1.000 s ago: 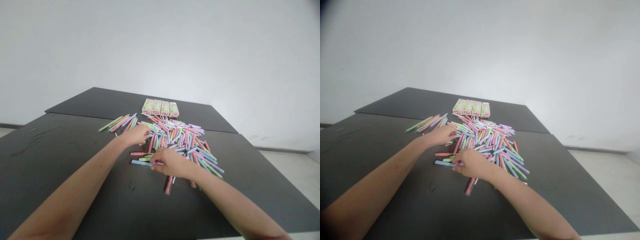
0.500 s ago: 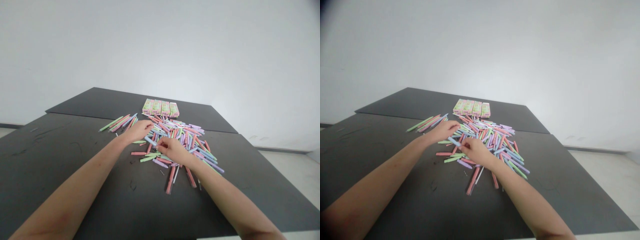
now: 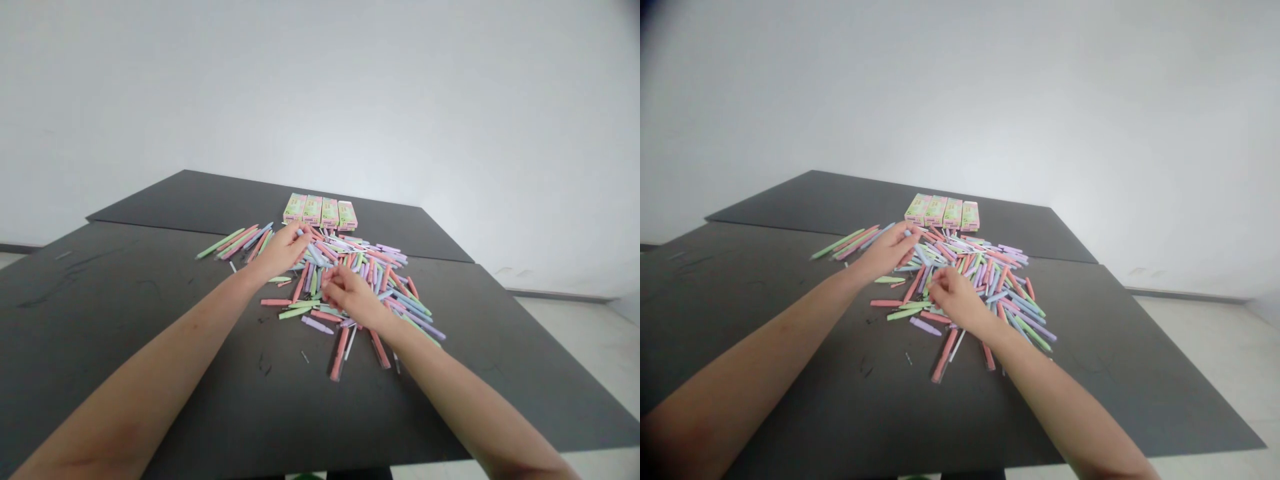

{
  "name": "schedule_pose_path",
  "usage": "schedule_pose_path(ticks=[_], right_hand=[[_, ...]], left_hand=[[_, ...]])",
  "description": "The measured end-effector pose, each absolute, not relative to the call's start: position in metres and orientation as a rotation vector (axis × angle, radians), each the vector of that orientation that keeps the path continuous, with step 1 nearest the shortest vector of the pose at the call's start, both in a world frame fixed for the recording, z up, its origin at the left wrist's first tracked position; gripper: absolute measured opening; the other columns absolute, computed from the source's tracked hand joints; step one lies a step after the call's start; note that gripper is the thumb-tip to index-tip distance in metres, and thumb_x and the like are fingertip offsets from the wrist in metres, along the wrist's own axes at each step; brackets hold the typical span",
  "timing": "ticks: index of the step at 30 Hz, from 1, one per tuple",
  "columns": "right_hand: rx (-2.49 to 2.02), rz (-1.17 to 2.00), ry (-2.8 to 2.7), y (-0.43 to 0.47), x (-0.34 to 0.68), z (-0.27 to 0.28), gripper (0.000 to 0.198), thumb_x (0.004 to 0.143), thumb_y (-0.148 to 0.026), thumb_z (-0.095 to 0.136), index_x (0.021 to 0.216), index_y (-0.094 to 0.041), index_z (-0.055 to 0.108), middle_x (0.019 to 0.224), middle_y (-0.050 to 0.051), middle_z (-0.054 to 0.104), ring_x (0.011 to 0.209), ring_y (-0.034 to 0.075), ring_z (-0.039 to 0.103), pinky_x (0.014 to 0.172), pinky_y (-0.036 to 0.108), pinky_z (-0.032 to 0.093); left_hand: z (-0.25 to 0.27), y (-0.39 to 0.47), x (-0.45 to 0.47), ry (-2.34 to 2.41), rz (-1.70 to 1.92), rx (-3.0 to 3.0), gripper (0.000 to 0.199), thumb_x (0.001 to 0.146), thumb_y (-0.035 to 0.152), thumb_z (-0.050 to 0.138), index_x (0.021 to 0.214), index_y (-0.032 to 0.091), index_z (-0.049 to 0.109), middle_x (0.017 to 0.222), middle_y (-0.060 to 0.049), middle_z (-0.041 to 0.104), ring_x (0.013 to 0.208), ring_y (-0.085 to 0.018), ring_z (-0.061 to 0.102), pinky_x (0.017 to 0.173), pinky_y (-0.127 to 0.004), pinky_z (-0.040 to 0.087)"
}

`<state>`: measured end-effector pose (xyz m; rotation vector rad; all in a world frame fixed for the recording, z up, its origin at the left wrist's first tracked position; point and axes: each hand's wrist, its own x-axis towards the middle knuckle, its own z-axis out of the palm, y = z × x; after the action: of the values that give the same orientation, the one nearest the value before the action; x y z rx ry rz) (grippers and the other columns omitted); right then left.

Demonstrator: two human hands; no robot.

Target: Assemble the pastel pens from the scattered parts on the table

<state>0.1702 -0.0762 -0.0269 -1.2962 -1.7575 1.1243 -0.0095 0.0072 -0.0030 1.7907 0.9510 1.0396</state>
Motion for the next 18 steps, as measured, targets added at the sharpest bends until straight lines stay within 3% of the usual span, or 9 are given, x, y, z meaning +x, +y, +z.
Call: schedule_pose_path(ticks=[2,8,13,18], right_hand=[[-1.305,1.02,-2.073,-0.098,0.165,-0.025,0.014,0.085,-0.032,0.057,0.083,-0.018,0.058,0.066,-0.002,0.06,0.057,0.01,0.054,0.054,0.022,0.038],[-1.367,0.752,-2.585,-0.139,0.143,-0.033,0.026,0.078,-0.039,0.069,0.093,-0.018,0.067,0.086,0.005,0.068,0.078,0.019,0.061,0.062,0.027,0.038],[-1.388,0.574,-2.732,-0.138,0.131,-0.032,0.014,0.085,-0.024,0.055,0.09,-0.016,0.066,0.092,0.009,0.068,0.08,0.02,0.062,0.058,0.028,0.035],[-1.409,0.518,-2.761,-0.131,0.125,-0.029,0.016,0.082,-0.024,0.054,0.086,-0.014,0.066,0.089,0.012,0.07,0.077,0.022,0.064,0.057,0.029,0.036]], left_hand=[[-0.001,0.009,-0.012,1.016,1.123,1.704,0.007,0.09,0.027,0.045,0.091,0.021,0.048,0.043,0.011,0.036,0.032,-0.006,0.033,0.034,-0.015,0.024],[0.003,0.011,-0.016,1.06,1.173,1.613,0.007,0.086,0.024,0.046,0.092,0.021,0.046,0.042,0.012,0.033,0.03,-0.006,0.033,0.033,-0.015,0.024],[0.006,0.019,-0.022,1.113,1.232,1.605,0.011,0.081,0.023,0.048,0.092,0.02,0.05,0.044,0.009,0.043,0.032,-0.007,0.039,0.033,-0.015,0.028],[0.019,0.022,-0.034,1.089,1.307,1.495,0.015,0.076,0.023,0.048,0.091,0.019,0.049,0.054,0.004,0.054,0.043,-0.012,0.056,0.036,-0.017,0.039]])
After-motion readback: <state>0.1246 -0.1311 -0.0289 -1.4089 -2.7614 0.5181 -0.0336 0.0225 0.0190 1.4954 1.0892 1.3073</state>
